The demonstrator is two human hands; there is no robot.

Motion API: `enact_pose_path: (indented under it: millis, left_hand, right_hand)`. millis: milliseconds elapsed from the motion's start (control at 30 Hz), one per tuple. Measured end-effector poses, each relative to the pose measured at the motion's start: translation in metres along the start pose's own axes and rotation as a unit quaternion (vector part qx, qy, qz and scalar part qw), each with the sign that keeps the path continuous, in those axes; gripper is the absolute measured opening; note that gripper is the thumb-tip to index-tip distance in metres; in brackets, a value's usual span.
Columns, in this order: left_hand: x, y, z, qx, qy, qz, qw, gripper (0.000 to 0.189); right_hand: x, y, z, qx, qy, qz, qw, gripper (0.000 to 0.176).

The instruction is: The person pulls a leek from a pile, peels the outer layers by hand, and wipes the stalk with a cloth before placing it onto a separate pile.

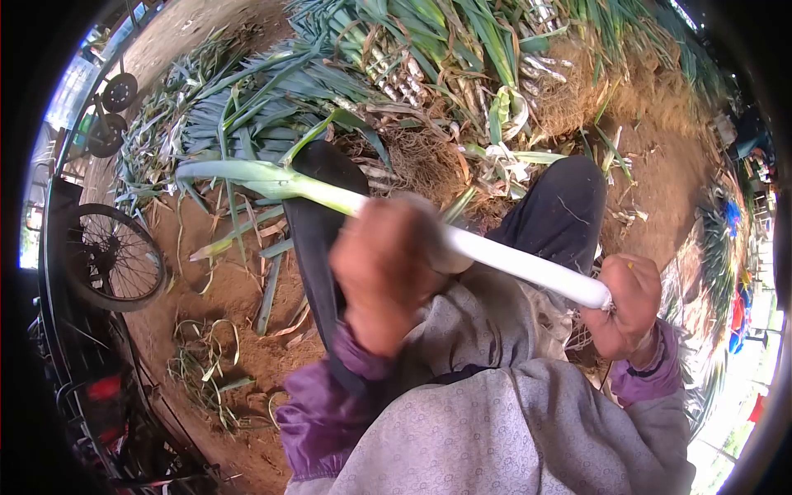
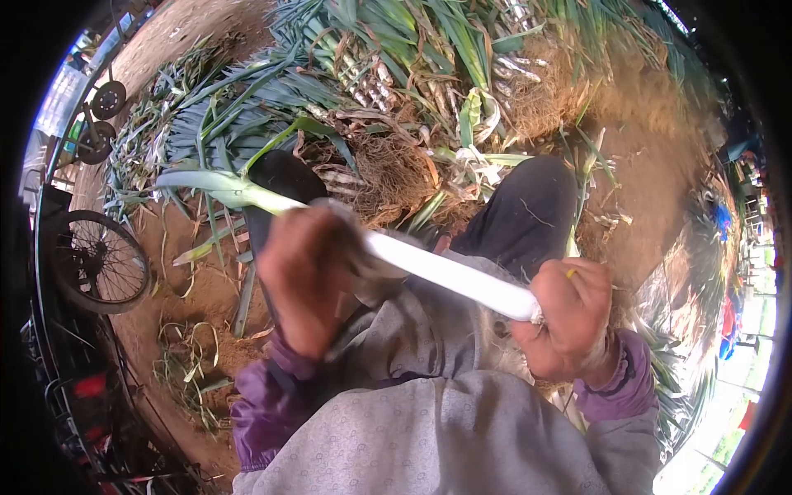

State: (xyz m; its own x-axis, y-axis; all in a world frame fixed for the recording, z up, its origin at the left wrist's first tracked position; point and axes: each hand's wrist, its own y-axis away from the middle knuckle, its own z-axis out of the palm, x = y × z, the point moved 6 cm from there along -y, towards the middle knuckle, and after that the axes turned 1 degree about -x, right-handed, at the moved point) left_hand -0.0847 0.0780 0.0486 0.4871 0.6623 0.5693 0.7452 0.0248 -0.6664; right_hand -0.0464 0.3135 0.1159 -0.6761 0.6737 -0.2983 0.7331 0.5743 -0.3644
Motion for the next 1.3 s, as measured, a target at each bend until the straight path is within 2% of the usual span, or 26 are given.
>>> enact_pose_path:
  millis: [33, 100, 200, 233, 300, 367, 433, 500, 567, 633, 667, 700, 733, 800, 867, 933, 967, 1033, 1100, 1167, 1267, 1300]
  left_hand:
    - [0.038, -0.006, 0.003, -0.043, 0.031, 0.009, 0.999, 0.021]
    - [0.04, -0.002, 0.0, -0.011, 0.023, 0.008, 1.0, 0.02]
    - [-0.035, -0.005, -0.007, 0.01, -0.121, -0.13, 0.984, 0.016]
    - [-0.056, -0.003, -0.012, 0.043, -0.117, -0.143, 0.982, 0.016]
    - [-0.046, -0.005, -0.015, 0.042, -0.096, -0.14, 0.985, 0.016]
    - [0.005, 0.004, -0.002, -0.039, -0.051, -0.007, 0.998, 0.019]
    - [0.059, 0.017, 0.009, -0.036, -0.002, 0.027, 0.999, 0.023]
    - [0.045, 0.021, 0.005, -0.005, 0.012, 0.049, 0.999, 0.025]
    - [0.022, 0.031, -0.003, -0.041, 0.026, -0.014, 0.999, 0.021]
    - [-0.009, 0.031, -0.022, 0.01, 0.029, -0.054, 0.998, 0.015]
    - [-0.029, 0.027, -0.034, 0.036, -0.076, -0.073, 0.994, 0.014]
    - [-0.053, 0.023, -0.044, 0.075, -0.101, -0.108, 0.986, 0.011]
    - [-0.073, 0.015, -0.045, 0.056, -0.02, -0.246, 0.967, 0.011]
    - [-0.083, 0.006, -0.035, 0.033, -0.008, -0.234, 0.972, 0.013]
    - [-0.067, 0.007, -0.017, 0.032, 0.003, -0.223, 0.974, 0.012]
    - [-0.015, 0.007, -0.002, 0.028, 0.083, -0.052, 0.995, 0.016]
    - [0.01, 0.007, 0.001, -0.05, 0.024, -0.05, 0.997, 0.021]
    - [0.033, 0.014, 0.003, -0.014, 0.031, -0.004, 0.999, 0.021]
    - [0.009, 0.008, -0.003, -0.009, -0.058, -0.004, 0.998, 0.014]
    - [-0.043, 0.006, -0.009, -0.004, -0.127, -0.129, 0.983, 0.013]
    - [-0.044, 0.002, -0.011, 0.032, -0.036, -0.11, 0.993, 0.014]
    - [-0.013, 0.006, -0.004, 0.025, -0.023, -0.023, 0.999, 0.016]
  right_hand:
    - [0.0, 0.001, 0.0, -0.005, 0.013, -0.002, 1.0, 0.019]
    - [0.0, 0.001, 0.001, -0.007, 0.02, -0.005, 1.0, 0.018]
    - [0.0, 0.005, 0.001, -0.003, 0.001, 0.002, 1.0, 0.018]
    - [0.001, 0.006, 0.003, -0.002, -0.005, 0.002, 1.0, 0.019]
    - [0.002, 0.004, 0.004, 0.007, -0.019, 0.001, 1.0, 0.019]
    - [0.003, -0.001, 0.0, 0.019, -0.029, 0.003, 0.999, 0.019]
    - [0.002, -0.001, -0.001, 0.015, -0.015, -0.002, 1.0, 0.019]
    - [0.004, 0.0, -0.001, 0.012, -0.012, 0.002, 1.0, 0.02]
    - [0.007, 0.003, 0.001, 0.008, -0.022, 0.014, 1.0, 0.019]
    - [0.009, 0.003, 0.0, 0.008, -0.017, 0.014, 1.0, 0.019]
    - [0.009, 0.004, 0.001, 0.008, -0.015, 0.016, 1.0, 0.019]
    - [0.009, 0.005, 0.003, 0.008, -0.023, 0.019, 1.0, 0.02]
    - [0.009, 0.006, 0.005, 0.009, -0.029, 0.018, 0.999, 0.02]
    - [0.009, 0.004, 0.005, 0.016, -0.03, 0.016, 0.999, 0.02]
    - [0.006, 0.004, 0.004, 0.031, -0.022, 0.018, 0.999, 0.021]
    - [0.006, 0.003, 0.003, 0.02, -0.017, 0.014, 1.0, 0.02]
    - [0.006, 0.001, 0.003, 0.014, -0.016, 0.009, 1.0, 0.02]
    - [0.004, 0.002, 0.002, -0.003, -0.038, 0.015, 0.999, 0.019]
    - [0.003, 0.004, 0.001, 0.0, -0.038, 0.014, 0.999, 0.018]
    - [0.002, 0.004, 0.003, 0.022, -0.022, 0.004, 0.999, 0.017]
    - [0.003, 0.002, 0.002, 0.033, -0.035, 0.011, 0.999, 0.017]
    - [0.005, 0.001, 0.004, 0.027, -0.04, 0.015, 0.999, 0.016]
